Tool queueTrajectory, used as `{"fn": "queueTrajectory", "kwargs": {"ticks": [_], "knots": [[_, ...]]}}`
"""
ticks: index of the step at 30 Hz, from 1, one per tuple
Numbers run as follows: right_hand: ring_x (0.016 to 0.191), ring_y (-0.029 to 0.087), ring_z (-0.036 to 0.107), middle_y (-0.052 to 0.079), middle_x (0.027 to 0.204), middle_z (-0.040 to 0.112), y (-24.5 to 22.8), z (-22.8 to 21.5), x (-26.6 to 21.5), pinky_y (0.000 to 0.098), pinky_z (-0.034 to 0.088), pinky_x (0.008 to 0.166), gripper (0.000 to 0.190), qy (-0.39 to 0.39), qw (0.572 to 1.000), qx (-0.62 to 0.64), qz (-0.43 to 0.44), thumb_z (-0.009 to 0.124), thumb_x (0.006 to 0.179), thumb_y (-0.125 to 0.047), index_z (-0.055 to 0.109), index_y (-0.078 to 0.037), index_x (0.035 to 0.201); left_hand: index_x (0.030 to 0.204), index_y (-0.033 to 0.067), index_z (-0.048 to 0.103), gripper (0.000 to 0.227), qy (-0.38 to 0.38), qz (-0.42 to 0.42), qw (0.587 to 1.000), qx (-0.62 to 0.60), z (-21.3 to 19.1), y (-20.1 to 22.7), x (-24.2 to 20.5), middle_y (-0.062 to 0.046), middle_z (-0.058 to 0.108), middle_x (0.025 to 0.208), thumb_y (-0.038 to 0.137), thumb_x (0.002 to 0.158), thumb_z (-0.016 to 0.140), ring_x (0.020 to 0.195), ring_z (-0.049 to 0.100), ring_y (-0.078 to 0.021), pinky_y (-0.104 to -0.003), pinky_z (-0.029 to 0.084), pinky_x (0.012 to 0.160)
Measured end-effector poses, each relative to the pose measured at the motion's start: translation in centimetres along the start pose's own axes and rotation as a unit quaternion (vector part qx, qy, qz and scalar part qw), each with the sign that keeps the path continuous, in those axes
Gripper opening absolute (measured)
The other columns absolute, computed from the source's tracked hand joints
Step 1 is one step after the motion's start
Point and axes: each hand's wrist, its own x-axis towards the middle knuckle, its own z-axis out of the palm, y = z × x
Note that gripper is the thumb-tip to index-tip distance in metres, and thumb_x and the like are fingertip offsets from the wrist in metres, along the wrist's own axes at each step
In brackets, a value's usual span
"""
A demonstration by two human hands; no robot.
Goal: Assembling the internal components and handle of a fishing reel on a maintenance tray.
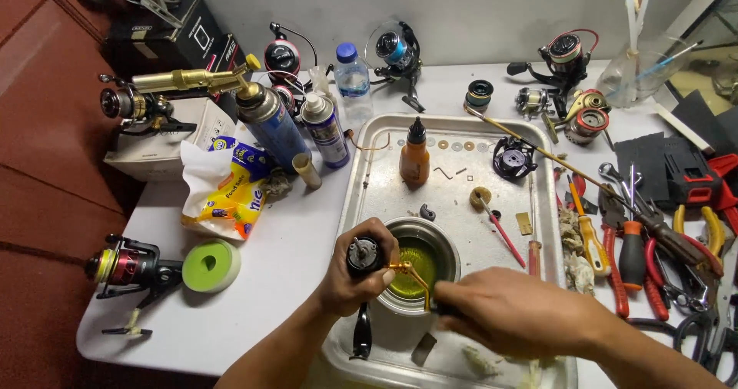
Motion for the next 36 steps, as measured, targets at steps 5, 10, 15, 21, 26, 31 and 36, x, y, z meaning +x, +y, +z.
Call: {"fn": "queueTrajectory", "kwargs": {"ticks": [5,10,15,21,26,31,36], "knots": [[0.059,0.023,0.057,0.006,0.075,0.061,-1.3,-1.4,-2.4,0.0338,0.044,0.052,0.025,0.187,0.959,0.093,-0.192,0.044,0.093,-0.031,0.055,-0.009,0.099,0.083,0.0099,0.048,0.015,-0.014,-0.004,1.0,0.023,0.5,0.3,-0.2,-0.003,0.049,0.077,0.011,0.071,0.058,0.067,0.048,-0.0126,-0.022,0.044,0.06],[0.057,0.017,0.059,0.005,0.074,0.064,2.3,-0.9,-0.2,0.0304,0.046,0.049,0.024,0.366,0.923,0.035,-0.113,0.046,0.089,-0.029,0.058,-0.009,0.096,0.083,0.0101,0.05,0.018,-0.039,-0.006,0.999,0.008,0.7,0.0,-0.6,-0.003,0.052,0.079,0.01,0.067,0.058,0.069,0.05,-0.0125,-0.021,0.043,0.061],[0.068,0.011,0.055,-0.005,0.078,0.06,2.1,0.1,1.3,0.0264,0.049,0.064,0.024,0.067,0.994,-0.017,0.09,0.037,0.094,-0.045,0.049,-0.024,0.096,0.08,0.0106,0.047,0.017,0.004,-0.001,0.999,-0.032,0.1,0.4,0.2,-0.002,0.049,0.072,0.015,0.071,0.061,0.062,0.043,-0.0101,-0.021,0.038,0.055],[0.059,0.02,0.055,0.005,0.074,0.059,-1.5,-0.8,-2.1,0.0339,0.044,0.052,0.024,0.166,0.954,0.111,-0.223,0.045,0.094,-0.031,0.054,-0.009,0.093,0.083,0.0096,0.048,0.016,-0.008,-0.008,1.0,0.006,0.2,0.3,-0.1,-0.003,0.05,0.078,0.013,0.073,0.06,0.068,0.048,-0.0118,-0.022,0.043,0.062],[0.057,0.019,0.058,0.005,0.073,0.062,1.8,-1.2,-0.4,0.0311,0.045,0.052,0.019,0.383,0.913,0.021,-0.139,0.051,0.088,-0.026,0.057,-0.008,0.093,0.085,0.0092,0.049,0.017,-0.024,-0.022,0.999,-0.015,0.8,-0.2,-0.5,-0.003,0.049,0.078,0.011,0.071,0.059,0.068,0.047,-0.0114,-0.02,0.041,0.061],[0.07,0.012,0.058,-0.002,0.08,0.062,3.0,-0.4,1.7,0.0262,0.05,0.062,0.032,0.186,0.975,-0.031,0.114,0.036,0.09,-0.049,0.054,-0.023,0.098,0.081,0.0121,0.048,0.017,-0.009,-0.018,0.998,-0.058,0.3,-0.1,0.0,-0.002,0.05,0.077,0.016,0.072,0.061,0.068,0.046,-0.0113,-0.021,0.039,0.059],[0.062,0.021,0.054,0.003,0.074,0.058,-1.0,-0.9,-1.0,0.0363,0.044,0.057,0.027,0.03,0.994,0.038,-0.102,0.045,0.096,-0.041,0.054,-0.015,0.091,0.08,0.0111,0.048,0.018,0.018,-0.019,0.999,-0.042,0.0,0.2,0.3,-0.001,0.05,0.073,0.018,0.071,0.062,0.065,0.045,-0.0105,-0.023,0.039,0.059]]}}
